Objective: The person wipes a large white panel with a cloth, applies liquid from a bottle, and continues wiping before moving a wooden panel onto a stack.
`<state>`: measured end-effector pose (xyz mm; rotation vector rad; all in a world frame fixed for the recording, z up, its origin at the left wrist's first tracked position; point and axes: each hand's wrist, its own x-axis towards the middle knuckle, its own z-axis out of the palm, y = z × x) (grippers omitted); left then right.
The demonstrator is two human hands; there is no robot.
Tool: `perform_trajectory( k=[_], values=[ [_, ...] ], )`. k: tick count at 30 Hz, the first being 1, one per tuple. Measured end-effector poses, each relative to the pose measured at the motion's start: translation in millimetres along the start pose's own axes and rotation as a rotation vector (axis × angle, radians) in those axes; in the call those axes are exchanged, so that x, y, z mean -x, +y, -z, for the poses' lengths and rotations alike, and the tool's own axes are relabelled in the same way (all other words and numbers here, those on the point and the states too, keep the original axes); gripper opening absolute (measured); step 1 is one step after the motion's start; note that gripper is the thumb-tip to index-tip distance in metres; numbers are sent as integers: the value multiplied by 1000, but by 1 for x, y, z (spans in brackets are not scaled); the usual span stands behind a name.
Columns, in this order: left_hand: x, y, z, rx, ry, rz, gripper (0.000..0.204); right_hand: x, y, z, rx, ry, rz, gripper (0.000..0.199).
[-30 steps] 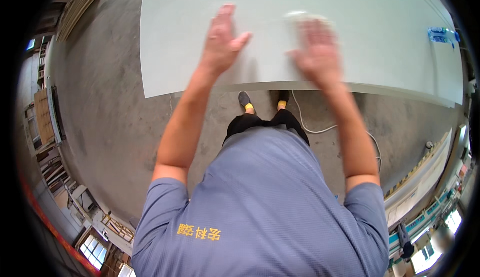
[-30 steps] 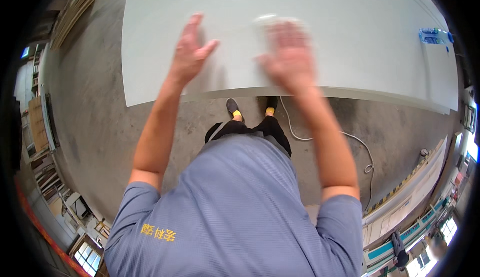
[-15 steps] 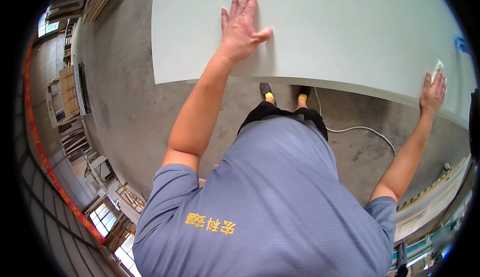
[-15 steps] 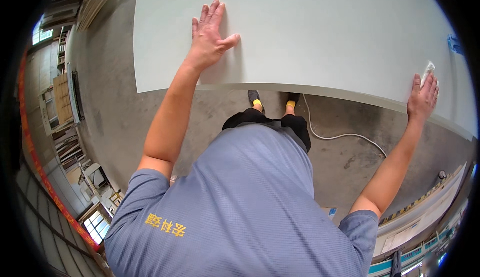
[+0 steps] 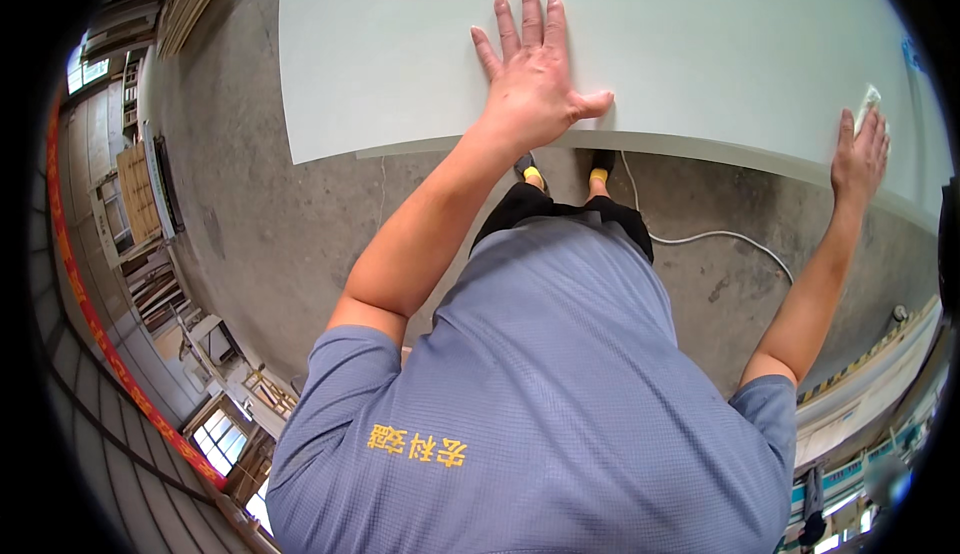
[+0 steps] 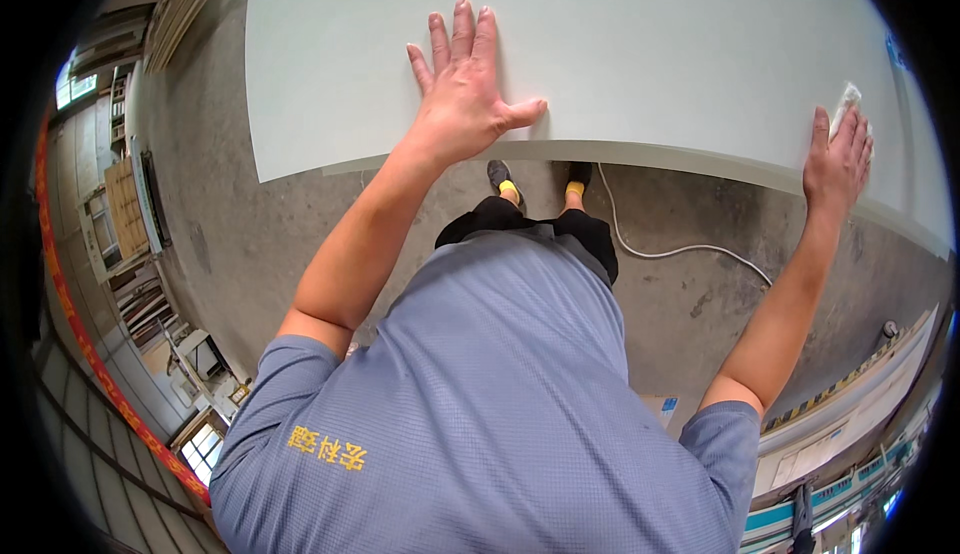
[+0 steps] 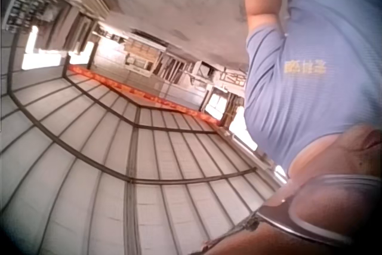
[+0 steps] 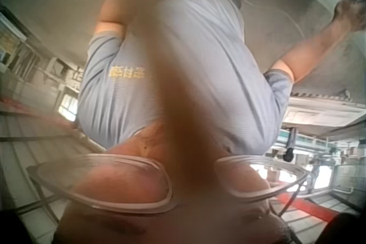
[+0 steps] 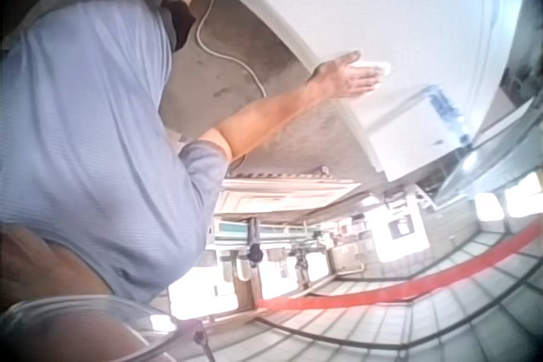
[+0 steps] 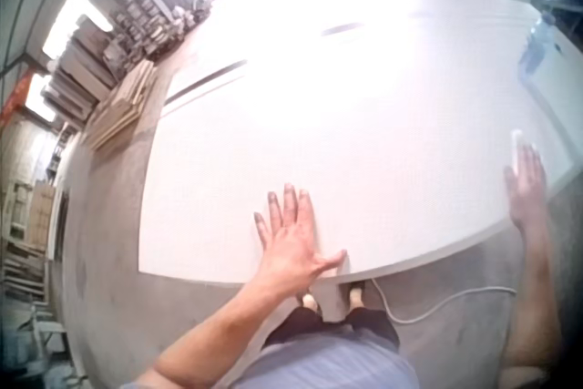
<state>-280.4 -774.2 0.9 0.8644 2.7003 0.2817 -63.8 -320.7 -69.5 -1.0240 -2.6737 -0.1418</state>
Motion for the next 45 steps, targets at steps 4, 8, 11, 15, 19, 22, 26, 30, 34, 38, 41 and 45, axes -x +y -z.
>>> perform_trajectory(
  k=[4,8,11,15,19,22,26,30,34,38,41,45],
  values=[
    [-2,-3,-2,5,3,-13,123,-2,8,-7,28,18,22,88],
    [-1,5,-2,9,19,3,121,-2,9,-9,46,11,10,88],
    [1,-2,-3,-24,5,-15,121,-1,11,-13,40,23,21,88],
    [1,-1,-10,-33,38,-37,124,0,-3,-3,45,13,-6,89],
    [-7,39,-17,-64,47,-37,125,1,-6,-2,42,11,-15,90],
    [-17,80,-24,-70,-2,-122,124,1,-5,-4,51,11,-20,90],
    [-21,100,-29,-45,0,-186,120,1,-4,-5,69,15,-18,90],
    [-23,86,-32,-22,2,-235,117,2,-9,-1,45,14,-22,90],
    [-18,104,-28,-77,25,-169,110,0,-7,-4,44,28,-18,89],
    [-14,38,-16,222,-147,-733,87,3,5,-1,41,0,21,86],
    [-50,-88,-5,-38,238,-142,78,-2,-6,7,-22,-27,109,83],
    [-11,44,-38,-260,2,-512,84,-17,0,15,-141,-145,197,81]
  ],
)
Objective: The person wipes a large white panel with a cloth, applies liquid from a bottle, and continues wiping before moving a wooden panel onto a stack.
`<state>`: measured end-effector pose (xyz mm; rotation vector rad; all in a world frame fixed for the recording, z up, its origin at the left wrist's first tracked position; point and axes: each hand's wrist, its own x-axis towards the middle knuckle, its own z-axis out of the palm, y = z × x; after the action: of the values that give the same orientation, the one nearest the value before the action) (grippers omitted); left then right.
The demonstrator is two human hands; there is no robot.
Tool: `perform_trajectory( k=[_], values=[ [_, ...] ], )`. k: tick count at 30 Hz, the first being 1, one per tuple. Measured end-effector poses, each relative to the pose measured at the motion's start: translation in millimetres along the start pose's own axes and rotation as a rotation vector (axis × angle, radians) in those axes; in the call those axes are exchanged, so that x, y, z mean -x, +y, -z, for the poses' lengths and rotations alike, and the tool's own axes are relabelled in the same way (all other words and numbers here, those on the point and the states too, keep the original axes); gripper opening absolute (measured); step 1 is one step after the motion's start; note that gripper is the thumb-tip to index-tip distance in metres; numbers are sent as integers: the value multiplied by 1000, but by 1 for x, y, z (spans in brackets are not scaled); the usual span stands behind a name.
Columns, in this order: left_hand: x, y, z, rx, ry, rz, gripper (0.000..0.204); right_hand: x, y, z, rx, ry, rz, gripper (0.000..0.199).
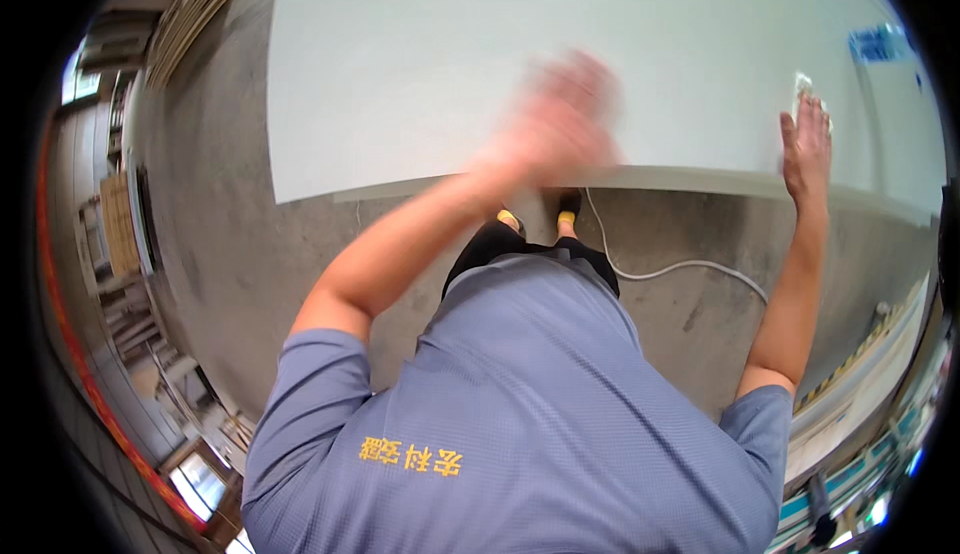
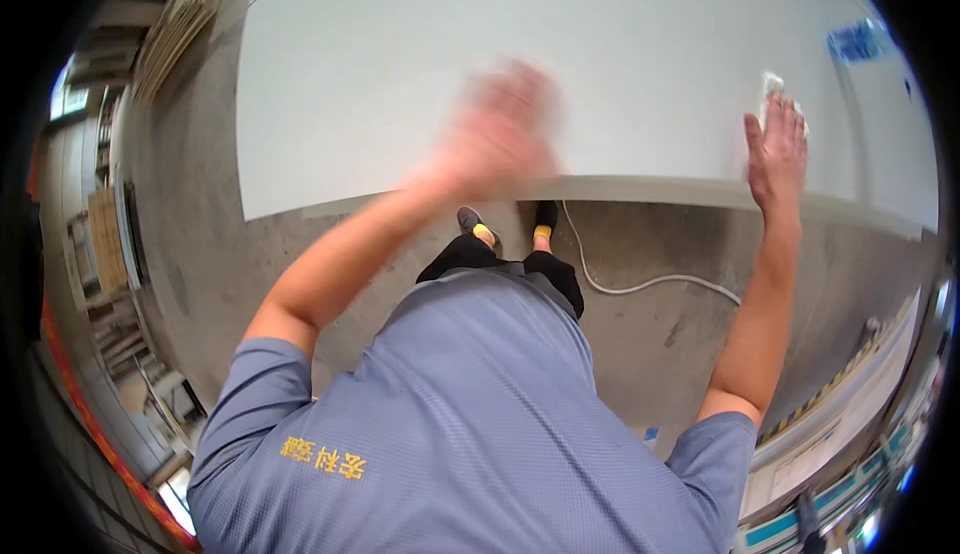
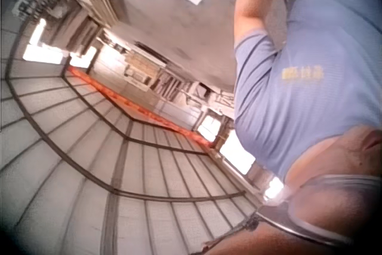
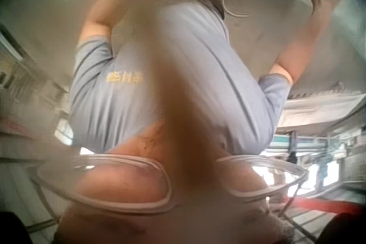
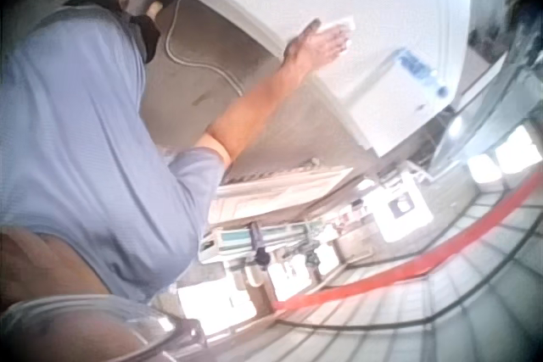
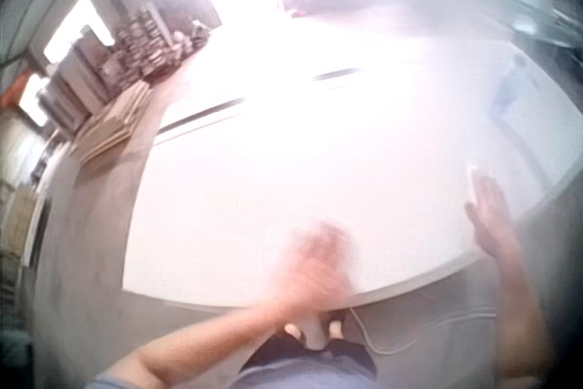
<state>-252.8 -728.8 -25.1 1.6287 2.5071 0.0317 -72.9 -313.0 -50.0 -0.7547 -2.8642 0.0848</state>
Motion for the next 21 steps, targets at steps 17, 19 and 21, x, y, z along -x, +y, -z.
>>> perform_trajectory(
  k=[17,19,21],
  values=[
    [143,-380,-7,-66,341,566,86,-16,-58,-23,70,9,-129,87],
    [221,-459,-14,375,439,778,87,-5,-84,-29,121,6,-146,85],
    [345,-540,-57,982,451,1048,87,-19,-170,-62,76,-9,-40,83]
  ],
)
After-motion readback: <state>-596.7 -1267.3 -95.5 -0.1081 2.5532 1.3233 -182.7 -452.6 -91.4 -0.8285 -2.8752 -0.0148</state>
